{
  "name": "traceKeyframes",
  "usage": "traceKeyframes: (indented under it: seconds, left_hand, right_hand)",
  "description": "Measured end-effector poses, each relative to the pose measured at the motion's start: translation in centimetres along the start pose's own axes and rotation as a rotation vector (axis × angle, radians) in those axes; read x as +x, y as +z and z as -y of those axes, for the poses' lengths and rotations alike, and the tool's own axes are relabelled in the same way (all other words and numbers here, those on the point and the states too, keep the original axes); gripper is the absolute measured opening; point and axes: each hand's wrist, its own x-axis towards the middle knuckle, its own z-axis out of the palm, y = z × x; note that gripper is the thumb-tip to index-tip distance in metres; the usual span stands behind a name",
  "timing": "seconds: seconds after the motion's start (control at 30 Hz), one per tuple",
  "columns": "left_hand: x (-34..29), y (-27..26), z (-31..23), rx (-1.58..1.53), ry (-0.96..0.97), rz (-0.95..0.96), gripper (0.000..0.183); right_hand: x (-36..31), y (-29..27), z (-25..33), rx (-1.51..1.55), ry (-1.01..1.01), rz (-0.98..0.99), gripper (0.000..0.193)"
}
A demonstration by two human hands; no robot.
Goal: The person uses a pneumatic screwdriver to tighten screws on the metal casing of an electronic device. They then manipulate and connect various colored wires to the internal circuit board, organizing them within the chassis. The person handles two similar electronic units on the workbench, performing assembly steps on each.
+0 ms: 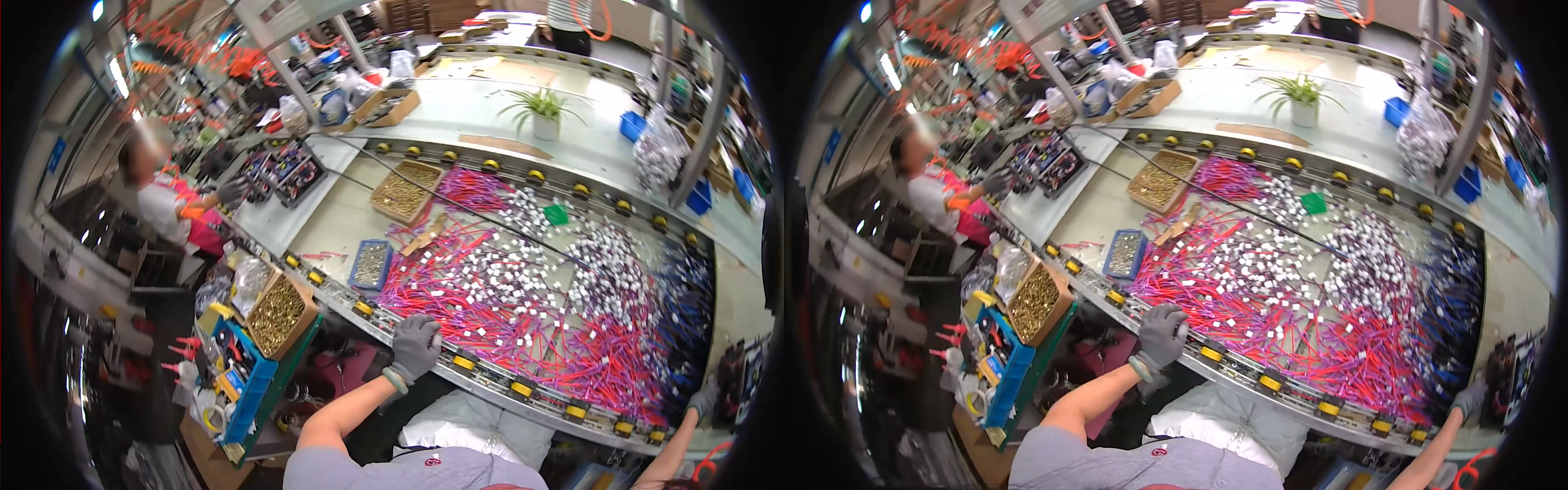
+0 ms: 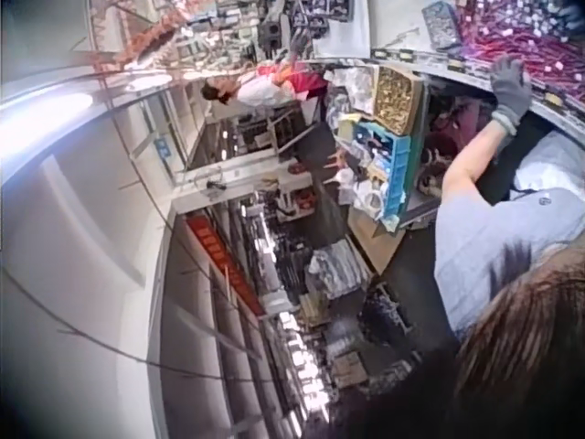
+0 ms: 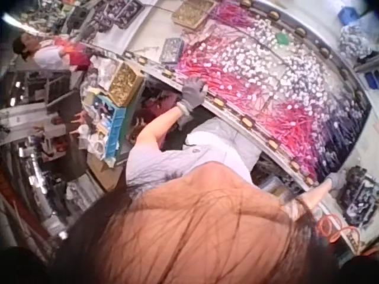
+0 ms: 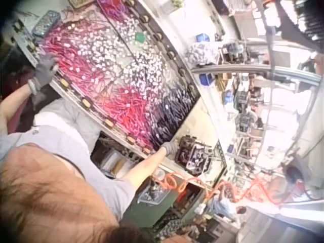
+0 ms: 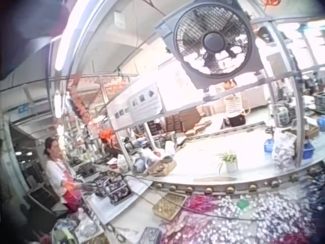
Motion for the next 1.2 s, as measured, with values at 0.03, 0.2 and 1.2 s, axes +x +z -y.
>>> traceKeyframes:
  seconds: [0.03, 0.2, 1.2]
  left_hand:
    - [-0.1, 0.0, -0.1, 0.007, -0.005, -0.007, 0.019]
    - [0.3, -0.5, -0.3, -0.006, -0.002, 0.016, 0.015]
    - [21.8, 8.7, 4.7, -1.256, -0.299, 0.473, 0.038]
  right_hand:
    - [-0.1, -0.5, 1.2, 0.07, 0.146, 0.104, 0.035]
    - [-5.4, -8.9, 8.3, -0.056, 0.087, 0.195, 0.026]
    - [-34.6, -34.4, 30.8, 1.568, 0.061, 0.158, 0.084]
